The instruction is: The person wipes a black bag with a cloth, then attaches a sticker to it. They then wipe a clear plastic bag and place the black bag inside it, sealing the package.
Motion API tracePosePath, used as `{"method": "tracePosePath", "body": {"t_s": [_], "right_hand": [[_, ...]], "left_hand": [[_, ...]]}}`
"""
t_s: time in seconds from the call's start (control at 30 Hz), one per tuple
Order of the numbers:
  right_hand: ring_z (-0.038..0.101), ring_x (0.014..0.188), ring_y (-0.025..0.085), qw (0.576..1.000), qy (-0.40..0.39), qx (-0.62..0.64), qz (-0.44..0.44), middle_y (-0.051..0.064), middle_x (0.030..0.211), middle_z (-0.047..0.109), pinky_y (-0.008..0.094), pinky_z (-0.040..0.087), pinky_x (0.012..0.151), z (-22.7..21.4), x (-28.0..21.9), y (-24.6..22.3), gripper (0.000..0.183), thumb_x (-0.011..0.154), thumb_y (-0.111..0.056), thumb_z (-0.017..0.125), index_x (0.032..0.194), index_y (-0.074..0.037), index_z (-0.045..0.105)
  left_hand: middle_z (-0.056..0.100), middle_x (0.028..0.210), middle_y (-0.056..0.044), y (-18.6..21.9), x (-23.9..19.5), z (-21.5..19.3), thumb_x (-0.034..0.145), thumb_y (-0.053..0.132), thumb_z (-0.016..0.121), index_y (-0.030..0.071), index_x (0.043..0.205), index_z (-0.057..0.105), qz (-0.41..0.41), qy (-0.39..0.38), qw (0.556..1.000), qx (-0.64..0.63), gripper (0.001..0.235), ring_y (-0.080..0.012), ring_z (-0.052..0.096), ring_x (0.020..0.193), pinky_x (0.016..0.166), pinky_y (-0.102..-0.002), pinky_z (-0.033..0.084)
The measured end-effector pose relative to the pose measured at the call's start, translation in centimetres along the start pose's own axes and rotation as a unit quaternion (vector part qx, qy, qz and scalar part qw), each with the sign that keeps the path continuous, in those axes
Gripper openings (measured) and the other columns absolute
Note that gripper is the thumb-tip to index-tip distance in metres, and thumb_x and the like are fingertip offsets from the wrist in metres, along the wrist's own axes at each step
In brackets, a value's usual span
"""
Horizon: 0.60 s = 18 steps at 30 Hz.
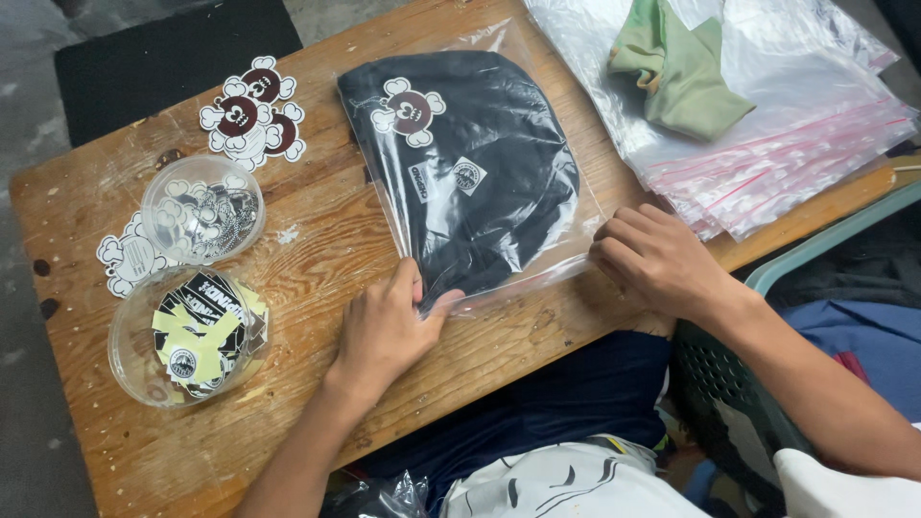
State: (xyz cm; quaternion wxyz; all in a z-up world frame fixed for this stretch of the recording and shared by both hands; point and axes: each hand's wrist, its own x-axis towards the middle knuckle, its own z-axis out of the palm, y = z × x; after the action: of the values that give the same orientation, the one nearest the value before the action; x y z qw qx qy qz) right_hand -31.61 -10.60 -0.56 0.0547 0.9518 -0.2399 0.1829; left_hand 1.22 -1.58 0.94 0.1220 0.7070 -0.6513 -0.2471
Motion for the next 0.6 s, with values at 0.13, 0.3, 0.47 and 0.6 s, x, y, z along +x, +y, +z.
{"method": "tracePosePath", "body": {"t_s": [0.13,0.3,0.47,0.6], "right_hand": [[0.053,0.067,0.024,1.000,0.009,0.006,-0.003,0.005,0.073,0.052,0.034,0.040,0.059,-0.43,0.10,-0.15,0.018,0.097,-0.015,0.059,0.080,-0.010,0.057],[0.051,0.068,0.023,1.000,-0.005,-0.007,-0.002,0.006,0.075,0.052,0.035,0.038,0.059,0.30,0.15,-0.07,0.013,0.093,-0.014,0.060,0.082,-0.008,0.057],[0.053,0.070,0.026,0.999,0.006,-0.027,-0.023,0.008,0.075,0.051,0.035,0.039,0.061,0.45,0.66,-0.65,0.019,0.096,-0.017,0.061,0.081,-0.007,0.056],[0.053,0.070,0.026,0.999,0.014,-0.029,-0.030,0.008,0.075,0.051,0.035,0.040,0.062,0.38,0.73,-0.87,0.017,0.095,-0.016,0.064,0.082,-0.007,0.057]], "left_hand": [[0.069,0.070,-0.015,0.19,-0.10,-0.05,0.084,0.057,0.071,0.016,0.082,0.049,-0.005,-0.010,1.000,-0.002,0.046,-0.0435,0.072,0.074,0.069,-0.052,0.056],[0.069,0.070,-0.015,0.23,-0.15,-0.10,0.083,0.057,0.071,0.016,0.083,0.049,-0.007,-0.012,1.000,-0.008,0.047,-0.0442,0.072,0.076,0.069,-0.052,0.056],[0.069,0.070,-0.014,0.19,-0.13,0.06,0.083,0.059,0.071,0.016,0.082,0.048,-0.006,-0.013,1.000,-0.005,0.048,-0.0432,0.072,0.074,0.069,-0.051,0.056],[0.069,0.070,-0.015,0.10,-0.08,0.20,0.084,0.058,0.070,0.016,0.083,0.049,0.000,-0.009,1.000,0.001,0.047,-0.0439,0.072,0.074,0.069,-0.052,0.056]]}}
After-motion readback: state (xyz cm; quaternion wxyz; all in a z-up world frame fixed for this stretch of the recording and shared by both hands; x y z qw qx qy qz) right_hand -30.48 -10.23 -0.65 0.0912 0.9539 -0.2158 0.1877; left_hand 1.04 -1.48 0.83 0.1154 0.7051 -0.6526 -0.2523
